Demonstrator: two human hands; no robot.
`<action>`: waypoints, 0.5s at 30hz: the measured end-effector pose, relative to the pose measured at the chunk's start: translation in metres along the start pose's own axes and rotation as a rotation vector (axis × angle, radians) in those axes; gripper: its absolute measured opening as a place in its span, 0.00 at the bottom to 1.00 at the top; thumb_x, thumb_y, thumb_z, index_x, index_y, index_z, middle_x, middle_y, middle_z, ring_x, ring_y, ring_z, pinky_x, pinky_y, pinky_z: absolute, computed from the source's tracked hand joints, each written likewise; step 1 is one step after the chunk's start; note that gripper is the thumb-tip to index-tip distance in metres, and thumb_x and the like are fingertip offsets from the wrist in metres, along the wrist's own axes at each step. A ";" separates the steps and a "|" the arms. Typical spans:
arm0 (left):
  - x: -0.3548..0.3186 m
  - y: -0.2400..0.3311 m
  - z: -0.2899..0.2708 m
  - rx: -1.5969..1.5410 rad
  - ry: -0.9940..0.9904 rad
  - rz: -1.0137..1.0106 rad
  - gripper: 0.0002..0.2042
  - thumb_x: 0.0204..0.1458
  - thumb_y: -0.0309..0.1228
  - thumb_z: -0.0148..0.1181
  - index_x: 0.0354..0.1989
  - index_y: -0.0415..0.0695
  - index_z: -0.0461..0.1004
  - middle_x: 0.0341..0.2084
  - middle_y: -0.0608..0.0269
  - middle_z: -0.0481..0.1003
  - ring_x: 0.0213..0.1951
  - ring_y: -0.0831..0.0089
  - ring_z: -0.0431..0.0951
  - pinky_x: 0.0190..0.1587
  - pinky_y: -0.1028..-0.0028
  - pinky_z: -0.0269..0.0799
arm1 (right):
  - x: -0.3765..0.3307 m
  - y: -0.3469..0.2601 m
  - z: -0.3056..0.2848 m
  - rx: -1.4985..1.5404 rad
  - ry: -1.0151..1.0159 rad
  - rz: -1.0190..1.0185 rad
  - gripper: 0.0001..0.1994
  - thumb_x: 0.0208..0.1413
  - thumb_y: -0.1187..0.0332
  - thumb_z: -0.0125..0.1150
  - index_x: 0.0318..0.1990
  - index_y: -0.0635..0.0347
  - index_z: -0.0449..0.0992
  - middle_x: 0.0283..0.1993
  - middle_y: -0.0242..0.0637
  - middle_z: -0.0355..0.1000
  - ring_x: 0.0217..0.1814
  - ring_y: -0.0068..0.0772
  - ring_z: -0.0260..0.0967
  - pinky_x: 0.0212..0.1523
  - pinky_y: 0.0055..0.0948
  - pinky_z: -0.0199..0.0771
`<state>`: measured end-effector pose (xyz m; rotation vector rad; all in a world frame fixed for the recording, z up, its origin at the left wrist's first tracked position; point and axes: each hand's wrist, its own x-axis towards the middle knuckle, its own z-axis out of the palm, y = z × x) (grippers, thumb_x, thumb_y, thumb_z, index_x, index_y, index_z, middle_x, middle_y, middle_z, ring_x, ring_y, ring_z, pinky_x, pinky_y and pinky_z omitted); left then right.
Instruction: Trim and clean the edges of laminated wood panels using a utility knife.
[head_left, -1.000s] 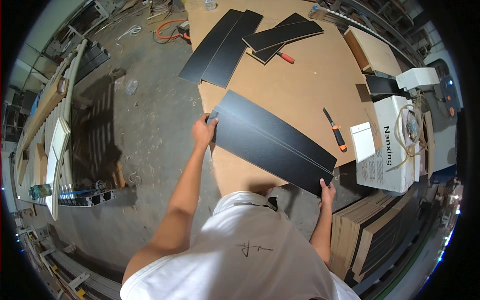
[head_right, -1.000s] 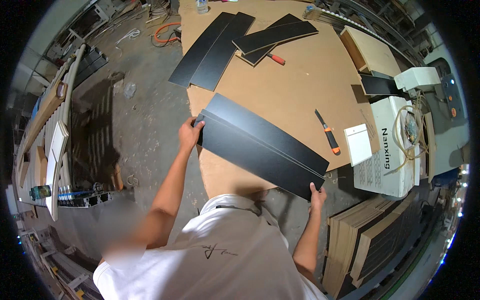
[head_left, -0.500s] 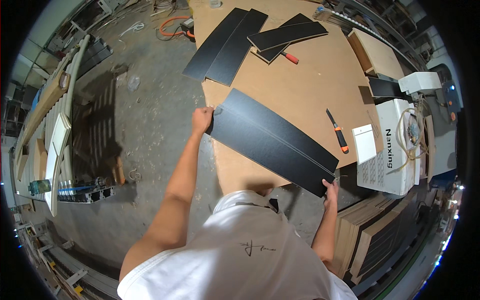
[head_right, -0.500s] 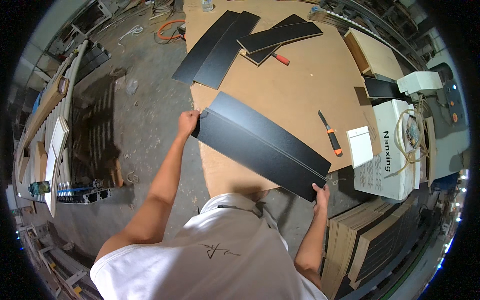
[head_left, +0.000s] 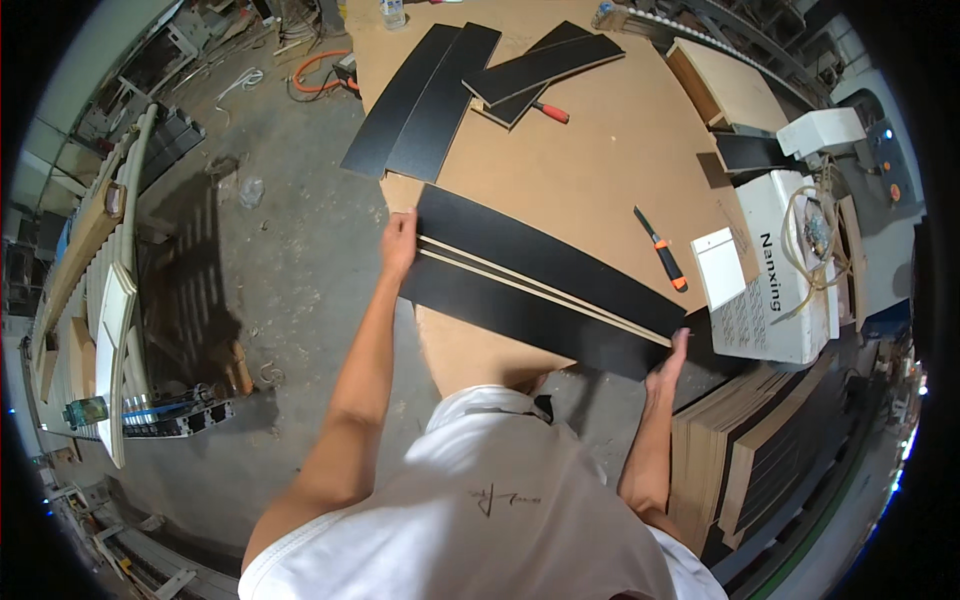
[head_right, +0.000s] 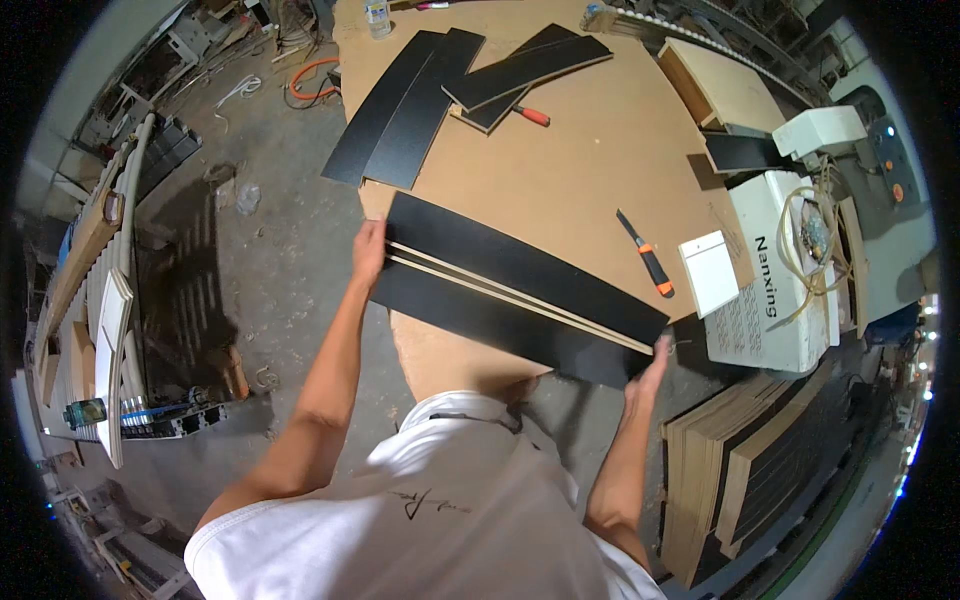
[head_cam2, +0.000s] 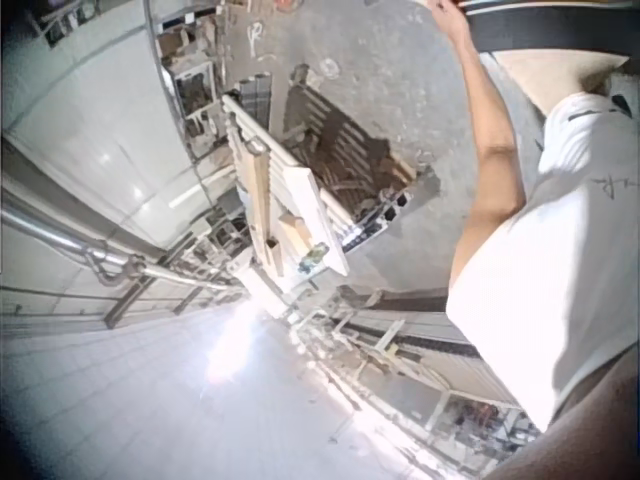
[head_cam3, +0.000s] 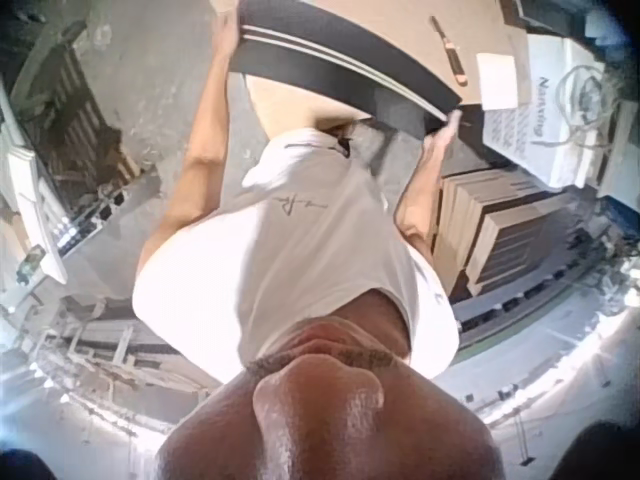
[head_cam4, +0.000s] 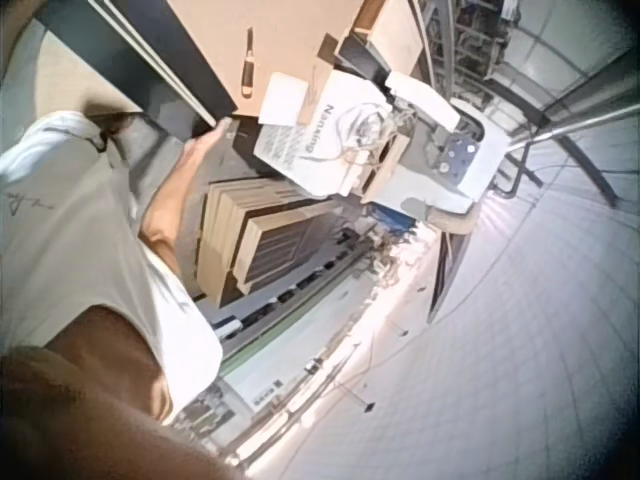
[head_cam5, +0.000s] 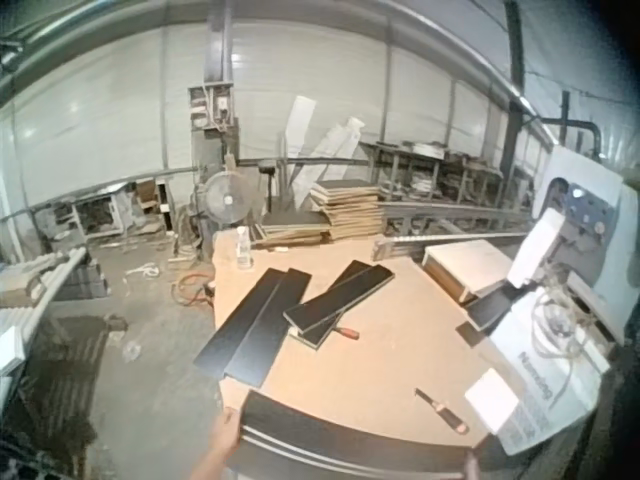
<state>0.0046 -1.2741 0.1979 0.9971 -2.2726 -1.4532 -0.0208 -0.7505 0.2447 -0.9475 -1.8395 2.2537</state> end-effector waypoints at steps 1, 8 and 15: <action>-0.001 -0.013 -0.011 -0.207 0.043 -0.014 0.25 0.65 0.51 0.47 0.40 0.36 0.76 0.35 0.52 0.79 0.40 0.63 0.77 0.45 0.65 0.70 | 0.004 -0.002 -0.003 -0.029 0.058 0.057 0.42 0.57 0.30 0.50 0.66 0.58 0.65 0.67 0.43 0.63 0.73 0.37 0.52 0.74 0.38 0.40; -0.066 0.006 -0.045 -0.589 0.117 -0.065 0.36 0.67 0.60 0.32 0.46 0.38 0.78 0.32 0.62 0.78 0.35 0.73 0.74 0.44 0.72 0.68 | 0.004 0.026 -0.030 0.290 0.053 -0.072 0.35 0.63 0.31 0.39 0.47 0.59 0.66 0.51 0.44 0.69 0.56 0.38 0.64 0.66 0.38 0.56; -0.073 -0.014 -0.061 -0.476 -0.009 0.048 0.38 0.68 0.58 0.25 0.57 0.34 0.73 0.53 0.51 0.77 0.54 0.64 0.75 0.59 0.68 0.65 | 0.008 0.023 -0.056 0.033 -0.147 -0.091 0.39 0.67 0.34 0.29 0.48 0.65 0.74 0.52 0.45 0.75 0.61 0.38 0.67 0.67 0.37 0.58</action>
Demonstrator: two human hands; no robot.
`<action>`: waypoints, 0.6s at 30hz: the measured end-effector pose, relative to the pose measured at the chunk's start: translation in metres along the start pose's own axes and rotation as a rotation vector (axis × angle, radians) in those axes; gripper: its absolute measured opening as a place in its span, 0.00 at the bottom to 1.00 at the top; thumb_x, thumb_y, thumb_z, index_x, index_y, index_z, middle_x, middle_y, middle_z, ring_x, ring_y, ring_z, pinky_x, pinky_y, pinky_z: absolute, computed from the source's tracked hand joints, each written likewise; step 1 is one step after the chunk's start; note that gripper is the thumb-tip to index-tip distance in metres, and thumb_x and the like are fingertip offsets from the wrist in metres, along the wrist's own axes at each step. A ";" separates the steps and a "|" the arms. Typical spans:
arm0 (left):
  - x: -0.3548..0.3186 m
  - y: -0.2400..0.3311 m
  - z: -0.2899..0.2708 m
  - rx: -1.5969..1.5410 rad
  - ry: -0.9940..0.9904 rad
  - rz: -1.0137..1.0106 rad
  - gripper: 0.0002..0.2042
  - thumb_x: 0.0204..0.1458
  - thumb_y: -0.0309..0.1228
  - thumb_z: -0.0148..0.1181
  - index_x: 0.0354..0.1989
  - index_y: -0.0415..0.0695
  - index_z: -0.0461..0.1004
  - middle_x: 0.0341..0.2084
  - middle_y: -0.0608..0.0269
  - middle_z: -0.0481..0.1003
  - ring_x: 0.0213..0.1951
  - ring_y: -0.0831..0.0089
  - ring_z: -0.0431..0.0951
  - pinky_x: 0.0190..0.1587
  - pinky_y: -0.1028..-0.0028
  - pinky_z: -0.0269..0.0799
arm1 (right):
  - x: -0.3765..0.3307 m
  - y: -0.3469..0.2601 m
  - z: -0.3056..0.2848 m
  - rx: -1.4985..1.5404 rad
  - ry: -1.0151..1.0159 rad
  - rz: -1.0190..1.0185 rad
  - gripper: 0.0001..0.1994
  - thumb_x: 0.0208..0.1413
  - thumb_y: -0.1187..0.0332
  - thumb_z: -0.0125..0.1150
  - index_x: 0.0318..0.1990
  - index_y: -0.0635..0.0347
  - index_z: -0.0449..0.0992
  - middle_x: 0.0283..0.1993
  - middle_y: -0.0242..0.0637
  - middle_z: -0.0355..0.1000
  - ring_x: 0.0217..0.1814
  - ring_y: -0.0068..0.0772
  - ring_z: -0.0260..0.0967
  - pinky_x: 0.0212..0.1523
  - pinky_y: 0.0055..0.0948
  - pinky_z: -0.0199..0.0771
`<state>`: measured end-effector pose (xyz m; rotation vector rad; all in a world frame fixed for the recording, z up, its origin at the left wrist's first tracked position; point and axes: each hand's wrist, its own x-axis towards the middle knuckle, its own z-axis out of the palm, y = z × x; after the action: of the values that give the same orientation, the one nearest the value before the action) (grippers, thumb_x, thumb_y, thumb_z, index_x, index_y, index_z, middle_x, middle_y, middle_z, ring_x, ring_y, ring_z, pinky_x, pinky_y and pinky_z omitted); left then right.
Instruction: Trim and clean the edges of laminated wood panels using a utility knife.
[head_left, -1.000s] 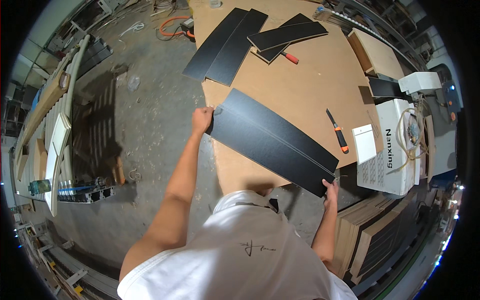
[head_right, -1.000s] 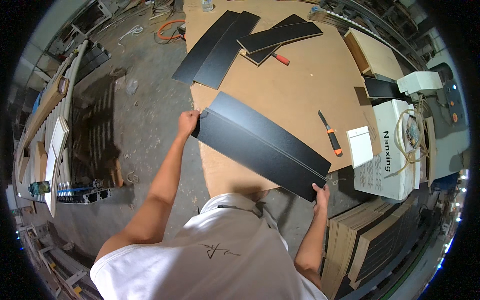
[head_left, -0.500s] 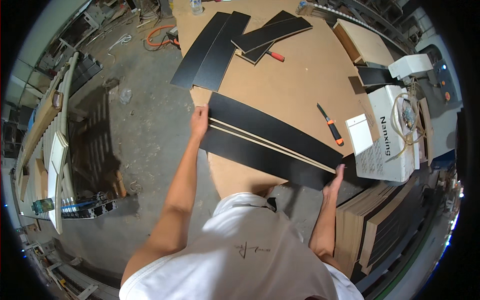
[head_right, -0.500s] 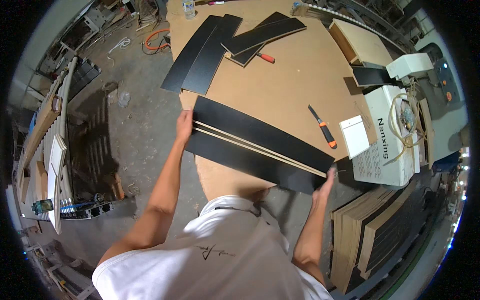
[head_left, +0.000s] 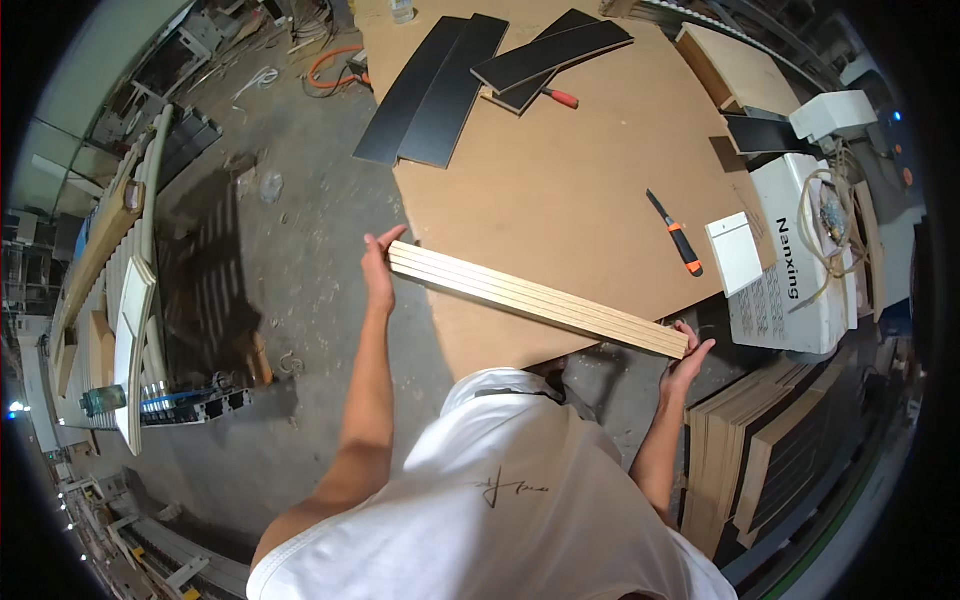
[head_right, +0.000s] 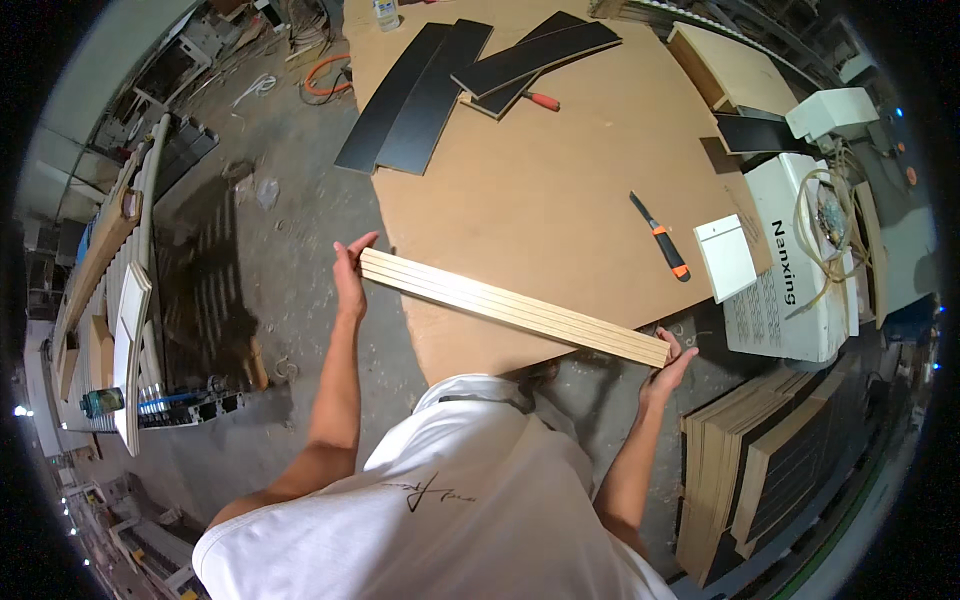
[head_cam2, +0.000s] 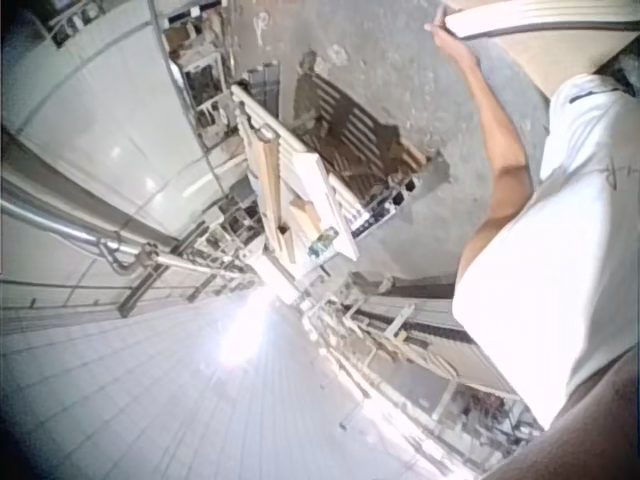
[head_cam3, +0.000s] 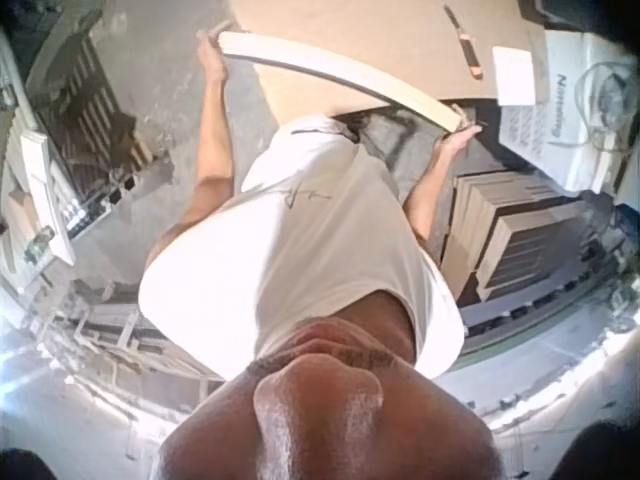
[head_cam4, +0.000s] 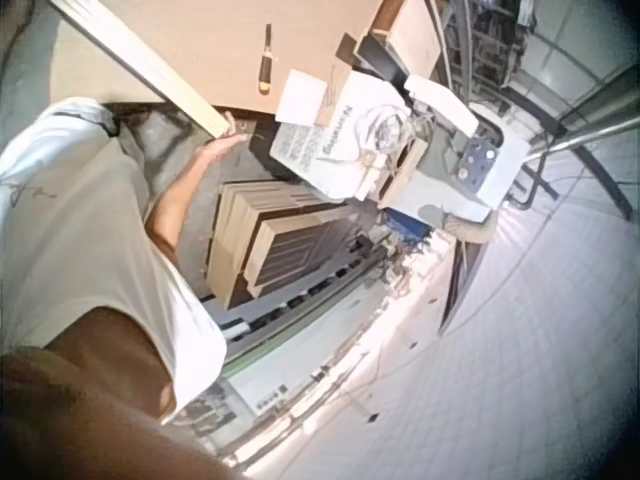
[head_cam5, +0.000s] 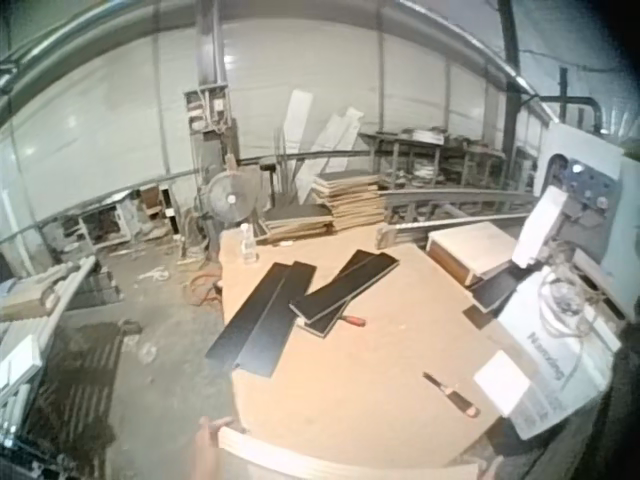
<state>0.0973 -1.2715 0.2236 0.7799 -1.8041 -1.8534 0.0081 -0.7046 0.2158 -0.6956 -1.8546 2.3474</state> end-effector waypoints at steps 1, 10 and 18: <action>-0.001 -0.001 -0.004 0.005 -0.021 0.028 0.38 0.68 0.57 0.25 0.60 0.33 0.70 0.57 0.50 0.74 0.60 0.62 0.71 0.64 0.66 0.61 | 0.000 -0.004 -0.001 -0.065 -0.090 -0.006 0.41 0.67 0.34 0.28 0.55 0.68 0.73 0.59 0.45 0.73 0.66 0.39 0.64 0.71 0.37 0.53; -0.012 -0.009 -0.018 0.005 -0.171 -0.100 0.36 0.68 0.58 0.25 0.65 0.42 0.68 0.62 0.56 0.69 0.66 0.62 0.64 0.70 0.62 0.50 | -0.026 -0.006 -0.003 -0.120 -0.270 0.000 0.47 0.63 0.29 0.25 0.73 0.64 0.53 0.78 0.45 0.48 0.81 0.41 0.39 0.77 0.42 0.32; -0.023 0.068 0.087 0.964 -0.541 0.567 0.41 0.43 0.46 0.72 0.63 0.34 0.65 0.62 0.39 0.65 0.66 0.47 0.62 0.69 0.53 0.52 | -0.044 -0.003 -0.011 -0.036 -0.098 -0.065 0.45 0.65 0.31 0.21 0.74 0.62 0.48 0.77 0.46 0.49 0.80 0.42 0.42 0.76 0.43 0.36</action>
<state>0.0518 -1.1951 0.2932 -0.0456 -2.9080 -0.7971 0.0510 -0.7079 0.2295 -0.5244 -1.9324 2.3529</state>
